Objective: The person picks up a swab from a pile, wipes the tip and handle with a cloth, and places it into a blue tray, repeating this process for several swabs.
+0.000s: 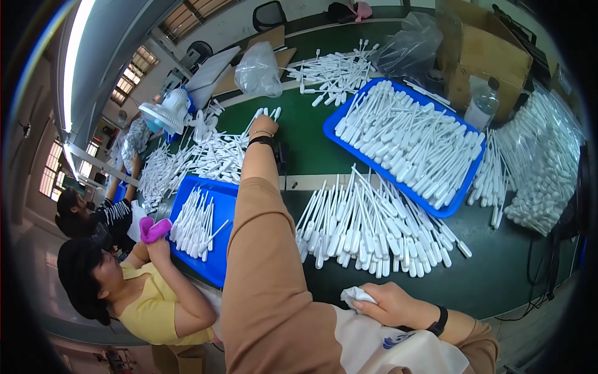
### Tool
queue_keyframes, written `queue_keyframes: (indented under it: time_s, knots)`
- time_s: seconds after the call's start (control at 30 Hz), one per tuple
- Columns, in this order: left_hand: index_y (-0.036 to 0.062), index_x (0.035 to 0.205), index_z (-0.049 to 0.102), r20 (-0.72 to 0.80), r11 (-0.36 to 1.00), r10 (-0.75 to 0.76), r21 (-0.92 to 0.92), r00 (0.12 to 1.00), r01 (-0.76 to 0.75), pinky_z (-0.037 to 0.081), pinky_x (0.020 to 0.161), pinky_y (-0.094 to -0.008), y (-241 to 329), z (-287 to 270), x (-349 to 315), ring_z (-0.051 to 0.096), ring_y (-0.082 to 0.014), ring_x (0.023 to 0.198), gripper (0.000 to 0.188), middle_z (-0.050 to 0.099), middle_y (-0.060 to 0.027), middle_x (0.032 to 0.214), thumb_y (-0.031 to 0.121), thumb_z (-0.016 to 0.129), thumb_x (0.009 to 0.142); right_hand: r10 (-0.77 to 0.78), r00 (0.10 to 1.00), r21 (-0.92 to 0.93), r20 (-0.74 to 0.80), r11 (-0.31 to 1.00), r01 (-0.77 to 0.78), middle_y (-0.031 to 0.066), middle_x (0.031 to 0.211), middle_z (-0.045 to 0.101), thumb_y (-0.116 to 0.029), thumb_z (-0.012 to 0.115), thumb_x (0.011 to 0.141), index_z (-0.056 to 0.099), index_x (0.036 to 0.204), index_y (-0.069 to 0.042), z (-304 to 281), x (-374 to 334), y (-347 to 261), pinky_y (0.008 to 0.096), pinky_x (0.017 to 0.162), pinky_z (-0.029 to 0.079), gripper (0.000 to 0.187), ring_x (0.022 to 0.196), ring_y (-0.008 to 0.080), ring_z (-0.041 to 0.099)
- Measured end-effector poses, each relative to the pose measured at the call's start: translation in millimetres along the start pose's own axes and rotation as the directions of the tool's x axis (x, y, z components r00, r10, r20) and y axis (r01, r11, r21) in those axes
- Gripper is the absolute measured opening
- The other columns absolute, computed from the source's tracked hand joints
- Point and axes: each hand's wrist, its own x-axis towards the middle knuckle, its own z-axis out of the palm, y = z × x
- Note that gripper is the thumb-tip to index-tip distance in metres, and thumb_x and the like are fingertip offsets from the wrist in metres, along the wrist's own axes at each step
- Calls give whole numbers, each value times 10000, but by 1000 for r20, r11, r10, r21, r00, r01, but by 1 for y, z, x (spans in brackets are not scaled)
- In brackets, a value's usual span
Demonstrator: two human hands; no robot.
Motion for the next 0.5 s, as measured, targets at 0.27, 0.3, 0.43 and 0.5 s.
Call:
queue_keyframes:
  time_s: [0.27, 0.3, 0.43, 0.5]
  knots:
    - [134, 972, 622, 46, 992, -59, 114, 997, 53, 449, 778, -355, 30, -2, -8, 555, -235, 976, 268, 578, -80, 1057, 248, 428, 825, 97, 994, 30, -51, 995, -95, 122, 666, 572, -151, 534, 809, 542, 923, -8, -1, 2, -5, 282, 540, 438, 184, 563, 212, 565]
    - [123, 952, 630, 50, 994, -73, 85, 996, 68, 460, 758, -345, 22, -10, -18, 571, -236, 947, 252, 593, -79, 1027, 236, 450, 816, 91, 994, 25, -62, 996, -89, 116, 662, 571, -146, 535, 808, 544, 923, -3, 1, 3, -6, 272, 542, 434, 183, 560, 190, 557]
    - [100, 930, 633, 97, 984, -9, 179, 995, -9, 466, 746, -335, 6, -34, -71, 582, -240, 921, 227, 600, -92, 1006, 208, 508, 775, 31, 998, 23, -60, 999, -29, 100, 662, 570, -142, 532, 812, 543, 931, 0, 10, 1, -13, 254, 546, 426, 186, 561, 150, 538]
    - [80, 913, 633, 132, 983, 24, 180, 991, -48, 465, 746, -342, 13, -44, -95, 581, -258, 908, 224, 601, -112, 983, 181, 517, 750, 11, 997, 24, -73, 1000, -9, 95, 663, 571, -143, 531, 814, 542, 935, 0, 11, -2, -14, 251, 547, 424, 187, 563, 141, 533]
